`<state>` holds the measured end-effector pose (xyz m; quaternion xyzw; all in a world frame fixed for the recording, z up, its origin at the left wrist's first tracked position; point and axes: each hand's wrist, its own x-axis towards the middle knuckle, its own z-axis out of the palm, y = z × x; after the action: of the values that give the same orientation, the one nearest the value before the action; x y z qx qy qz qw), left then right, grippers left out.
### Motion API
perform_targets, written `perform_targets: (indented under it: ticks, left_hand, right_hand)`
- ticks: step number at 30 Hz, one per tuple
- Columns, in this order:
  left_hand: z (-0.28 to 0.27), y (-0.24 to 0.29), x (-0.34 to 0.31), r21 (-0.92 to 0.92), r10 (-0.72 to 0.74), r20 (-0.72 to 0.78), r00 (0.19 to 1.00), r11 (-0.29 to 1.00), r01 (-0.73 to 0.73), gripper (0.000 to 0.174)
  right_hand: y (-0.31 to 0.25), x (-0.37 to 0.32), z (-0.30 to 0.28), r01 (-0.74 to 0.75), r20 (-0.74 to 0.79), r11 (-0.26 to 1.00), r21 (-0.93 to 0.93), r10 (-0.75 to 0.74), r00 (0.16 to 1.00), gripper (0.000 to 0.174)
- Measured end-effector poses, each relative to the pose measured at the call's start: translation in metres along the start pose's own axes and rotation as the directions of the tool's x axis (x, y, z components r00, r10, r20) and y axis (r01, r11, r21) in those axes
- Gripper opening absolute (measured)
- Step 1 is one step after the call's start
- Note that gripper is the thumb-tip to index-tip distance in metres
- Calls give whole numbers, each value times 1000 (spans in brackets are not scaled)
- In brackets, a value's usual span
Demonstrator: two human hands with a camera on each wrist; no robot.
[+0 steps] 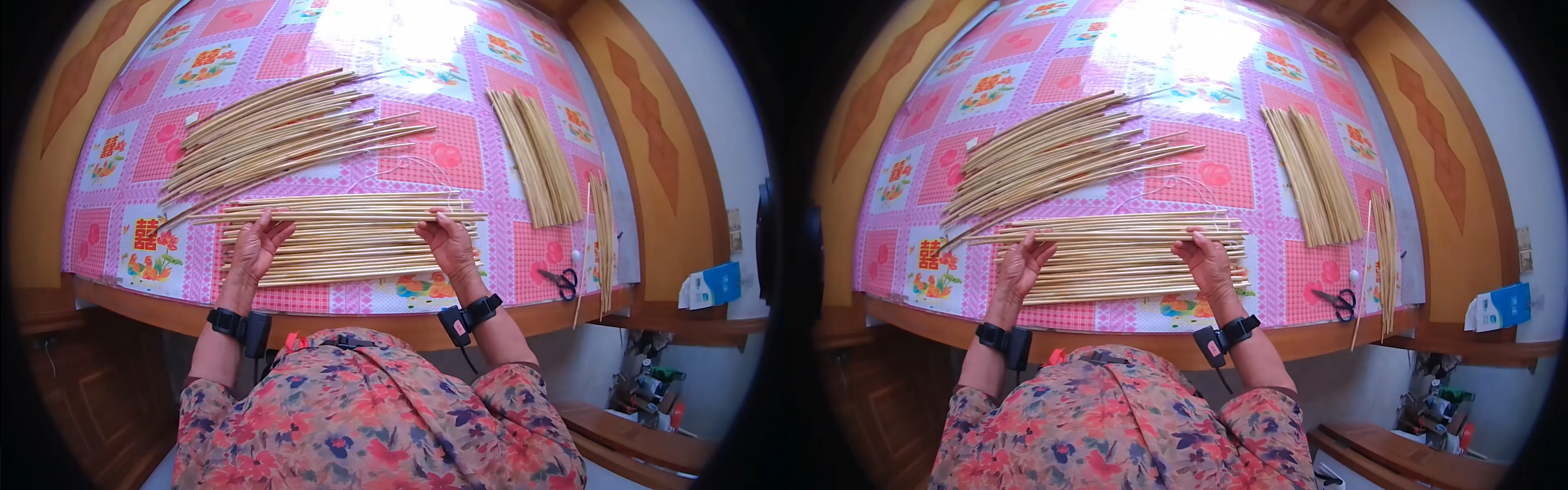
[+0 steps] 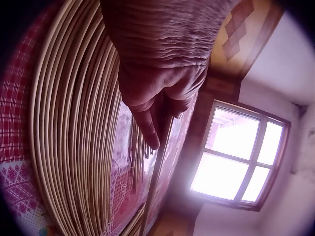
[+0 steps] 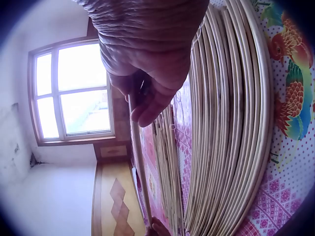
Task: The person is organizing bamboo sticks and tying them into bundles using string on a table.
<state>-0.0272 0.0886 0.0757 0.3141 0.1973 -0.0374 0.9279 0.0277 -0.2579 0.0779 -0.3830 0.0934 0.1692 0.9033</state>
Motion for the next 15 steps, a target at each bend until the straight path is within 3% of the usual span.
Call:
perform_targets:
  ticks: [8, 10, 11, 15]
  left_hand:
    - [11, -18, 10, -11, -38, 77, 996, 999, 39, 18]
    - [4, -3, -6, 4, 27, 30, 999, 1000, -27, 17]
    - [15, -13, 3, 6, 16, 78, 997, 1000, -16, 16]
    - [13, -17, 8, -5, 28, 99, 995, 1000, -28, 16]
  right_hand:
    - [2, 6, -8, -8, 43, 1000, -1, 8, 999, 17]
    - [-1, 2, -11, -24, 24, 999, 25, 24, 999, 18]
    - [-1, 4, -18, 1, 17, 999, -45, 0, 1000, 19]
    - [-3, 2, -19, -28, -36, 999, -46, 27, 999, 22]
